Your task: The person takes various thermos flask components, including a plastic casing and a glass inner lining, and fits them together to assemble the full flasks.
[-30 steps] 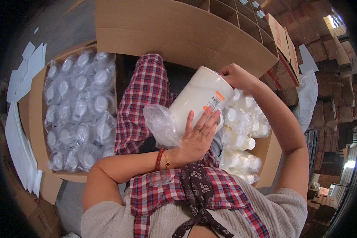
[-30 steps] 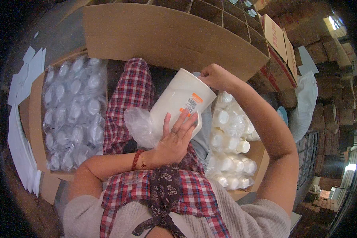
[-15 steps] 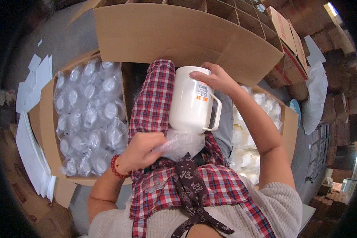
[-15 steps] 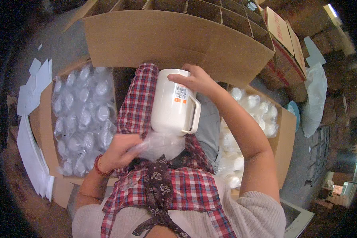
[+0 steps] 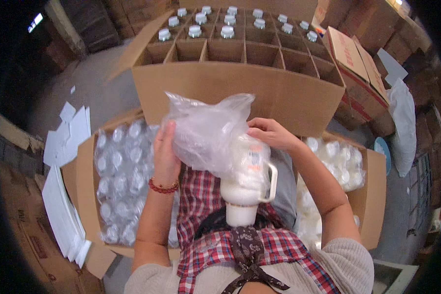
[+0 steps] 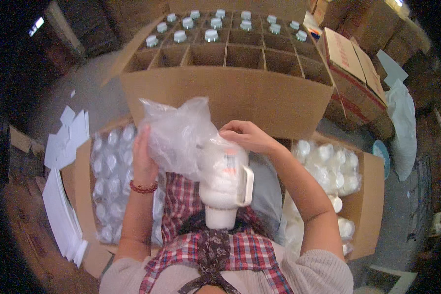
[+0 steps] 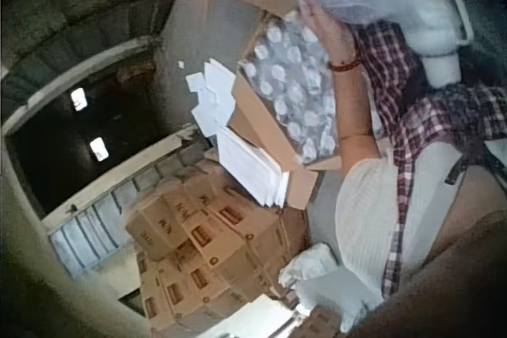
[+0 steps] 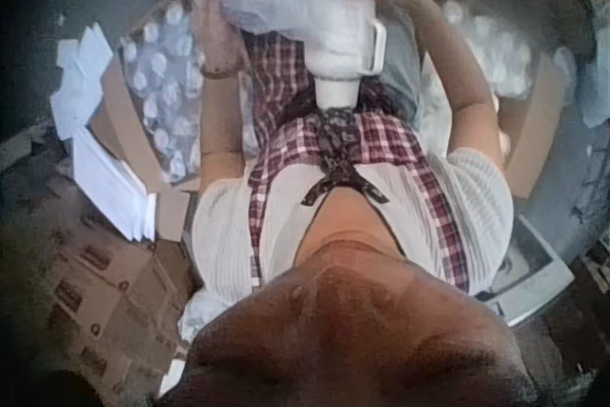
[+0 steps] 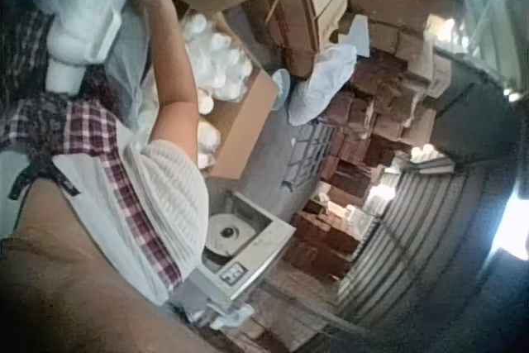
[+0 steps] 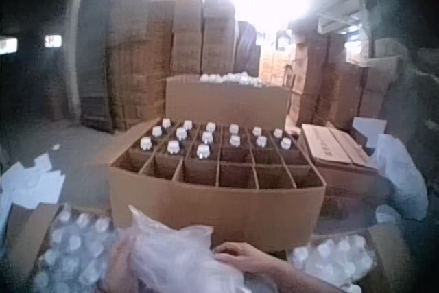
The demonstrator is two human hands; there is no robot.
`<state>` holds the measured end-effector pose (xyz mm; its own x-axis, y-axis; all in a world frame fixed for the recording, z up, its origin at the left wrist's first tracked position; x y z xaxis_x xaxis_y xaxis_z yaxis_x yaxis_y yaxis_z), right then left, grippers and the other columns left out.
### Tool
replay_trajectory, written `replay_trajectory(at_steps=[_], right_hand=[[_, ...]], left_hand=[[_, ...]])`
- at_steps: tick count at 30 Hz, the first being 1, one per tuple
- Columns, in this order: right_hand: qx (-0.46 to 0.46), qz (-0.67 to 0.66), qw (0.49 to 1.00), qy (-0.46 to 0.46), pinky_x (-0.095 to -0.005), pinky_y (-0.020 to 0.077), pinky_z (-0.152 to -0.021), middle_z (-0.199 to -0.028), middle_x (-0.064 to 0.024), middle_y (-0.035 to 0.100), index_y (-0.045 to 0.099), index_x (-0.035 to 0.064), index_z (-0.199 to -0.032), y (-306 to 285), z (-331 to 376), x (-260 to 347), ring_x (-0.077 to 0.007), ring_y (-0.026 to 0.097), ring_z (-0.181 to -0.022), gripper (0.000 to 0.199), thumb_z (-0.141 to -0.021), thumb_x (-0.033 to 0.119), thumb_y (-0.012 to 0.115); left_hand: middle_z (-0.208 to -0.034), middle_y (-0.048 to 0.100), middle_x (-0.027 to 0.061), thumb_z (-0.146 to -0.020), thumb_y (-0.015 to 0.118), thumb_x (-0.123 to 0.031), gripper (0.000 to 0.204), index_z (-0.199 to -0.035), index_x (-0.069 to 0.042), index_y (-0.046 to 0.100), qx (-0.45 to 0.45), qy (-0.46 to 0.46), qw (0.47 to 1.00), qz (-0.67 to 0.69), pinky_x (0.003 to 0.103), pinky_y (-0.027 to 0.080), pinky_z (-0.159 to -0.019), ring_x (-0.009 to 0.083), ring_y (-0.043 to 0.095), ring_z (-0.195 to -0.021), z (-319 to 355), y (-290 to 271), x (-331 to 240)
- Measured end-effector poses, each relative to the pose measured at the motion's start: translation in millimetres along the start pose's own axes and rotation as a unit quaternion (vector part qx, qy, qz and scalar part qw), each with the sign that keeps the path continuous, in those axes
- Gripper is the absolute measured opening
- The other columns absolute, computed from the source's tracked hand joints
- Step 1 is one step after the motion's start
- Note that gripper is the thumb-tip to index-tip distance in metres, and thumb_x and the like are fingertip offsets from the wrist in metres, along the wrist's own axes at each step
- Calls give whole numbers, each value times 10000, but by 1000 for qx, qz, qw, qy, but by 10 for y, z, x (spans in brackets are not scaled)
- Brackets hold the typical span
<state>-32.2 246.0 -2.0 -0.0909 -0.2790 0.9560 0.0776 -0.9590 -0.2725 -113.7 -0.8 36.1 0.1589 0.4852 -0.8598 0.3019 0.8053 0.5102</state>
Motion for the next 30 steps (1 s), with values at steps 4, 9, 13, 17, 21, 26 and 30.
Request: replay_trajectory(at_steps=[4, 9, 13, 17, 21, 26, 30], right_hand=[[29, -215, 967, -132, -359, 361, -1033, -1343, -151, 486, 397, 8, -1375, -188, 40, 395, -231, 471, -1233, 775, -809, 434, 712], [83, 20, 986, -143, -392, 275, -1106, -1382, -157, 438, 383, -6, -1387, -79, -28, 762, -205, 376, -1312, 735, -808, 268, 742], [-74, -177, 981, -31, -274, 500, -804, -1025, -101, 648, 531, -16, -1241, -340, -190, 551, -120, 612, -886, 445, -867, 186, 662], [-136, -352, 924, -59, -199, 493, -660, -910, -11, 645, 563, -11, -1196, -462, -283, 366, -46, 589, -753, 311, -924, 134, 604], [-58, -321, 945, 4, -218, 496, -694, -928, -18, 648, 646, 5, -1089, -200, -315, 355, -61, 597, -790, 259, -951, 212, 573], [-5, -119, 977, -178, -265, 480, -748, -966, -43, 624, 645, -2, -1033, -71, -133, 897, -130, 582, -868, 266, -866, 201, 682], [-215, 148, 932, -252, -269, 476, -702, -842, -61, 578, 591, -14, -867, -359, 6, 1089, -161, 585, -807, 209, -778, 107, 736]], left_hand=[[-1159, 627, 101, -974, 517, -229, 328, -1188, 16, 558, 57, -17, 997, 43, 332, 493, -893, 192, 613, -1033, -313, 182, 179], [-1235, 581, 101, -985, 488, -295, 402, -1239, 14, 520, 48, -15, 997, 62, 362, 456, -953, 208, 570, -1106, -741, 204, 236], [-1306, 507, 91, -1002, 441, -349, 477, -1329, -3, 417, 125, -28, 974, 189, 396, 414, -994, 231, 499, -1190, -831, 393, 41], [-1272, 491, 110, -861, 638, -214, 561, -1325, -10, 396, 46, 240, 939, -241, 409, 351, -1046, 265, 480, -1187, -426, 415, -126], [-1239, 498, 115, -746, 711, -74, 577, -1261, 4, 463, 131, 284, 824, -472, 392, 417, -972, 270, 510, -1151, -135, 1011, 57], [-1073, 621, 98, -830, 604, -10, 222, -1047, 33, 618, 118, 239, 925, -272, 309, 499, -786, 180, 612, -935, -388, 938, 15], [-983, 664, 65, -848, 583, 5, 197, -1038, 36, 625, 102, 223, 938, -244, 294, 490, -794, 146, 611, -903, -391, 934, -5]])
Point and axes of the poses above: each hand's wrist, its own z-axis away from the middle knuckle, its own y-axis out of the palm, x = y × z, the point moved 8 cm from there along -z, towards the middle knuckle
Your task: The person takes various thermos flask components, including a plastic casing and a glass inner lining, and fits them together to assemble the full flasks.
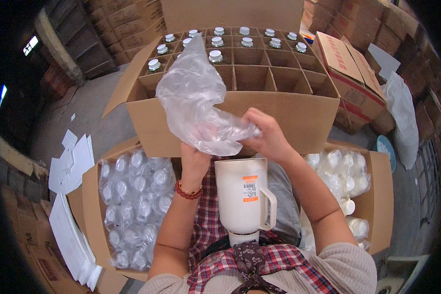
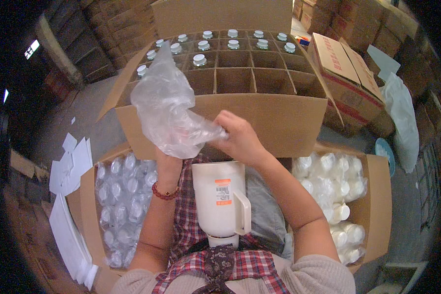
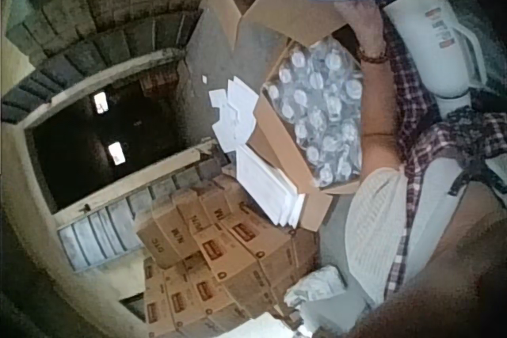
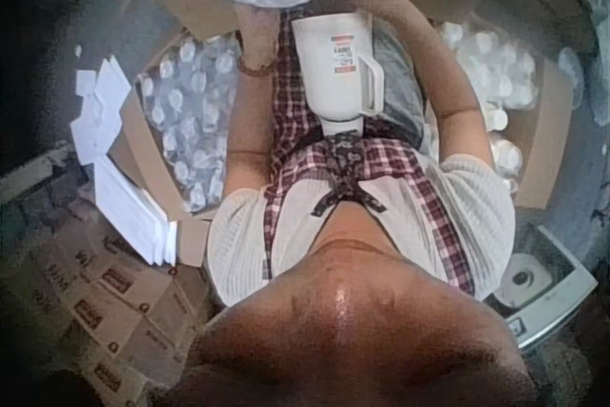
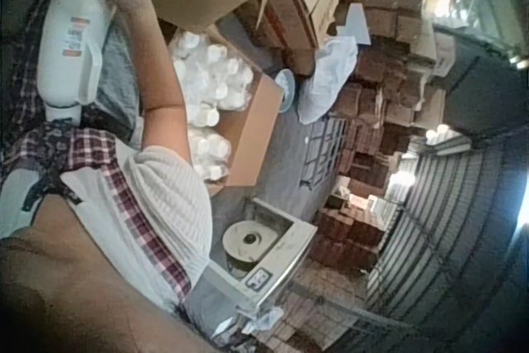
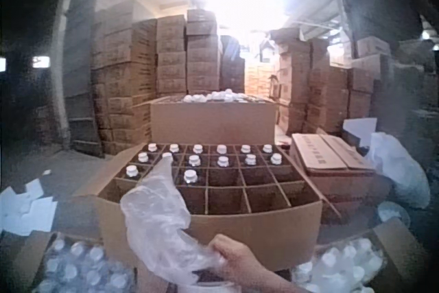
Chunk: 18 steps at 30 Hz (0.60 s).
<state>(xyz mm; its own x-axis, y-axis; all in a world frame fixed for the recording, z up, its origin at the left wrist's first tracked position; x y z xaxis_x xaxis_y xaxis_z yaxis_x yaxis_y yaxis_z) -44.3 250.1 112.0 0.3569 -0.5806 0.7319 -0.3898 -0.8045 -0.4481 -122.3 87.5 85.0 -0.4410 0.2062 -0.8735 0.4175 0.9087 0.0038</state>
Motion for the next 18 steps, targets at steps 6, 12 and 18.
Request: replay_trajectory(at_steps=[6, 12, 18], right_hand=[[-165, -125, 976, -62, -300, 457, -636, -837, -99, 601, 525, 10, -755, -296, 146, -188, -216, 549, -682, 184, -673, -79, 665], [3, 181, 976, -119, -366, 454, -713, -765, -84, 564, 512, 62, -751, -76, 1126, -271, -273, 576, -758, 198, -615, -62, 583], [85, 95, 991, 46, -392, 436, -727, -745, -106, 569, 543, 57, -795, -67, 1563, -159, -305, 590, -776, 121, -696, 55, 612]], left_hand=[[-1033, 661, 77, -837, 626, -32, 245, -1075, 27, 608, 0, -77, 996, 45, 304, 484, -830, 164, 616, -933, 118, -112, 262], [-945, 619, 161, -703, 626, 12, 299, -999, 5, 584, 122, 49, 941, -311, 384, 479, -777, 343, 595, -872, 610, -219, 441], [-880, 600, 217, -702, 573, -14, 269, -969, 8, 548, 248, -2, 873, -420, 454, 464, -713, 412, 582, -850, 944, -40, 247]])
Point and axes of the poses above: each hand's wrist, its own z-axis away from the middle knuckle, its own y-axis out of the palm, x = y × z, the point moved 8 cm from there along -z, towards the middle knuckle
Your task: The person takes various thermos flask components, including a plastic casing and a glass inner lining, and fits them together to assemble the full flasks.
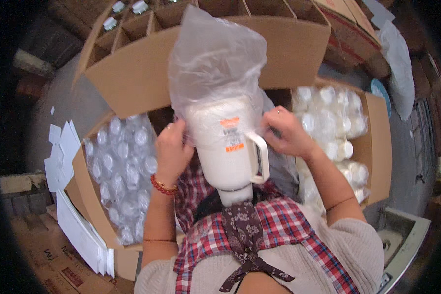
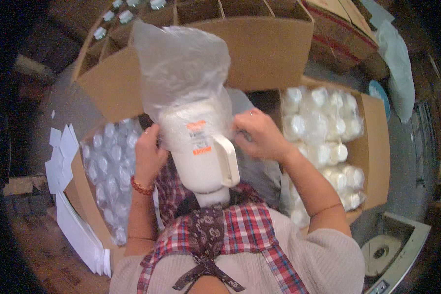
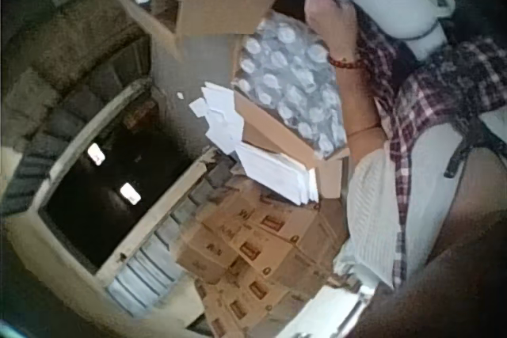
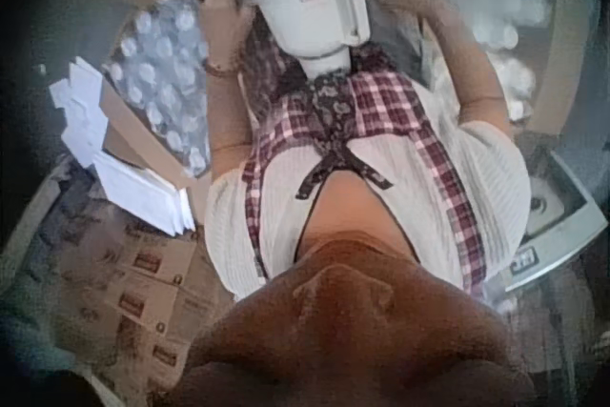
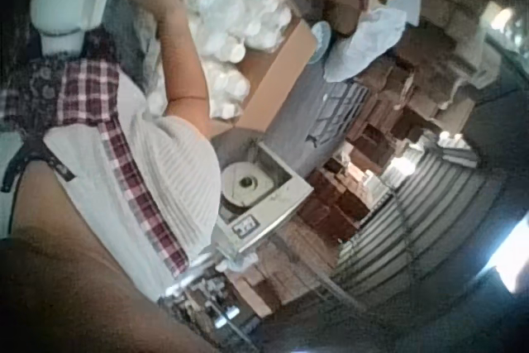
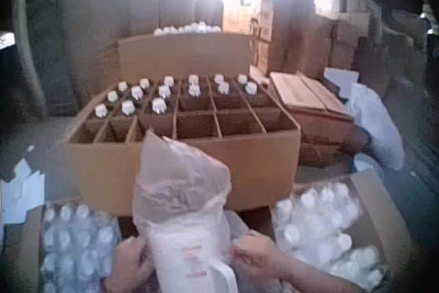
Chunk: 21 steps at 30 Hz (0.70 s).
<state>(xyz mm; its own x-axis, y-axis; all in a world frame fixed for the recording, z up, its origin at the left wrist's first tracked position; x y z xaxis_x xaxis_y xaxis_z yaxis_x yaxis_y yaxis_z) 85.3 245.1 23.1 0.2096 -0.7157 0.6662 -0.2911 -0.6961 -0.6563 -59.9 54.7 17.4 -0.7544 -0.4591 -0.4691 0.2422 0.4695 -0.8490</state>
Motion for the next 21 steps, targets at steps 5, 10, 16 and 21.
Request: replay_trajectory(at_steps=[5, 10, 16, 21], right_hand=[[48, 10, 999, -7, -388, 445, -664, -726, -128, 598, 549, 36, -800, 116, -25, 81, -317, 596, -693, 148, -745, 162, 602], [252, -298, 907, 161, -284, 445, -549, -716, -88, 600, 535, -5, -782, 319, 217, 179, -130, 584, -597, 135, -795, 129, 539], [97, -160, 982, -14, -329, 479, -642, -809, -74, 610, 566, 34, -867, 73, 319, 515, -209, 610, -722, 86, -808, 96, 573], [370, 15, 923, -106, -379, 464, -783, -1024, -42, 600, 575, 107, -974, 544, 1000, 767, -251, 584, -936, 212, -780, 173, 625]], left_hand=[[-824, 592, 240, -766, 543, -60, 162, -900, 28, 560, 66, -8, 995, 73, 455, 473, -693, 426, 582, -808, -42, 117, 66], [-699, 552, 248, -855, 481, -99, 162, -874, 53, 534, 85, -81, 970, 212, 421, 445, -603, 386, 575, -642, 183, 178, 79], [-664, 529, 230, -856, 483, -146, 182, -847, 28, 535, 216, -62, 955, 194, 410, 441, -554, 357, 574, -569, 713, 227, -87], [-661, 576, 130, -806, 631, -187, 181, -896, -37, 585, 290, -2, 939, 184, 385, 457, -555, 318, 587, -586, 1193, 347, -415]])
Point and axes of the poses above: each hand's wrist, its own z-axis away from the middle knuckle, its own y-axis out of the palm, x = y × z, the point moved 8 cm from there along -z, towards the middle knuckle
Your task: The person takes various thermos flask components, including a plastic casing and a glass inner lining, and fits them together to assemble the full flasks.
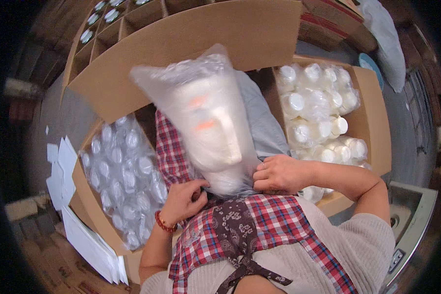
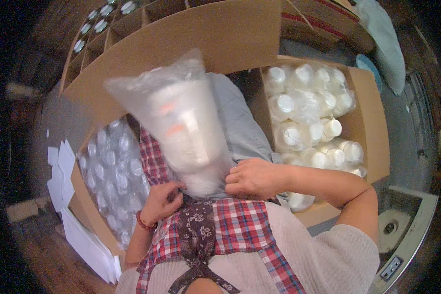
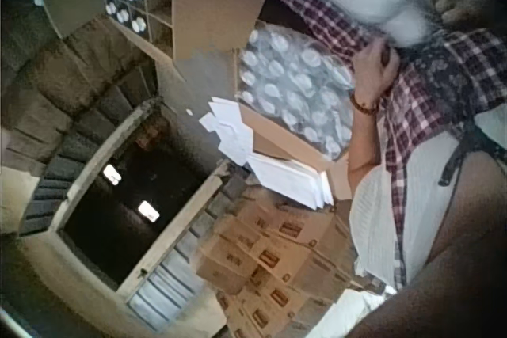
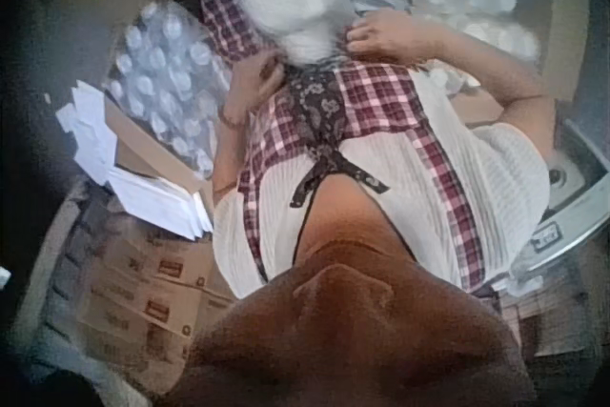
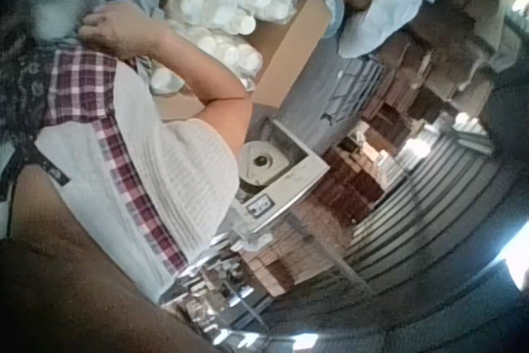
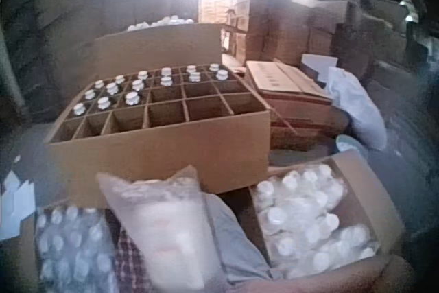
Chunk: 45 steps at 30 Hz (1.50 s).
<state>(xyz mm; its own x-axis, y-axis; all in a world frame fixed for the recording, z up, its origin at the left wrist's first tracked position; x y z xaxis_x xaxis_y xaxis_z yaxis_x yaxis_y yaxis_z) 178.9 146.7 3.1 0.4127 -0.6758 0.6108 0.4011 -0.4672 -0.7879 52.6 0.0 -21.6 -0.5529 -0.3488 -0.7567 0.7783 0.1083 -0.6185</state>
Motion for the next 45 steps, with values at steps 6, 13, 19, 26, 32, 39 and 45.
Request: replay_trajectory(at_steps=[6, 13, 19, 26, 32, 39, 45], right_hand=[[-240, 311, 918, -52, -537, 199, -1102, -1272, -30, 501, 550, 167, -1172, -495, -44, 146, -254, 372, -1296, 396, -777, 189, 572], [-206, 510, 824, 132, -545, 392, -956, -1112, -81, 588, 678, 96, -1013, -777, -602, -13, -315, 428, -1176, 319, -778, 276, 557], [-248, 379, 875, 172, -425, 517, -757, -907, -117, 632, 687, 82, -886, -661, 118, -314, -309, 529, -1058, 242, -709, 232, 619], [-483, 174, 774, 369, -376, 523, -646, -867, -86, 622, 577, 72, -743, -65, 1849, -642, -297, 623, -775, 109, -682, 132, 645], [-690, -15, 526, 497, -381, 506, -784, -984, -170, 653, 611, -16, -944, 797, 3637, -1246, -334, 637, -918, 289, -666, -8, 691], [-785, 35, 263, 560, -419, 466, -649, -702, -241, 615, 630, -59, -828, 2279, 5496, -2512, -309, 627, -672, 283, -806, 216, 562], [-790, -52, 110, 600, -432, 460, -645, -734, -180, 658, 650, -62, -833, 2939, 5259, -3313, -336, 610, -672, 360, -832, 289, 568]], left_hand=[[-732, 583, 116, -786, 665, -199, 178, -883, -64, 601, 13, 46, 972, -229, 412, 480, -580, 332, 607, -680, -106, 254, 100], [-798, 587, 99, -753, 543, -93, 138, -880, -96, 598, 148, 110, 954, -237, 421, 481, -579, 328, 618, -703, -166, 405, -107], [-755, 570, 52, -783, 552, -113, 235, -1000, -136, 640, 86, 172, 942, -276, 358, 462, -521, 240, 601, -628, -180, 417, -169], [-776, 597, 30, -725, 676, -102, 242, -966, -97, 659, 25, 369, 901, -227, 325, 452, -524, 206, 562, -602, -922, 612, -1337], [-1036, 639, 87, -788, 690, -146, 439, -1201, -62, 566, 109, 446, 880, -122, 330, 504, -618, 235, 632, -729, -1681, 1310, -2399], [-1076, 627, 127, -817, 679, -114, 431, -1221, -61, 538, 208, 272, 926, -161, 335, 515, -700, 269, 641, -794, -2050, 1274, -1689], [-922, 649, 137, -826, 650, -21, 238, -1061, -17, 613, 133, 119, 976, -125, 319, 508, -684, 278, 645, -784, -2058, 867, -1183]])
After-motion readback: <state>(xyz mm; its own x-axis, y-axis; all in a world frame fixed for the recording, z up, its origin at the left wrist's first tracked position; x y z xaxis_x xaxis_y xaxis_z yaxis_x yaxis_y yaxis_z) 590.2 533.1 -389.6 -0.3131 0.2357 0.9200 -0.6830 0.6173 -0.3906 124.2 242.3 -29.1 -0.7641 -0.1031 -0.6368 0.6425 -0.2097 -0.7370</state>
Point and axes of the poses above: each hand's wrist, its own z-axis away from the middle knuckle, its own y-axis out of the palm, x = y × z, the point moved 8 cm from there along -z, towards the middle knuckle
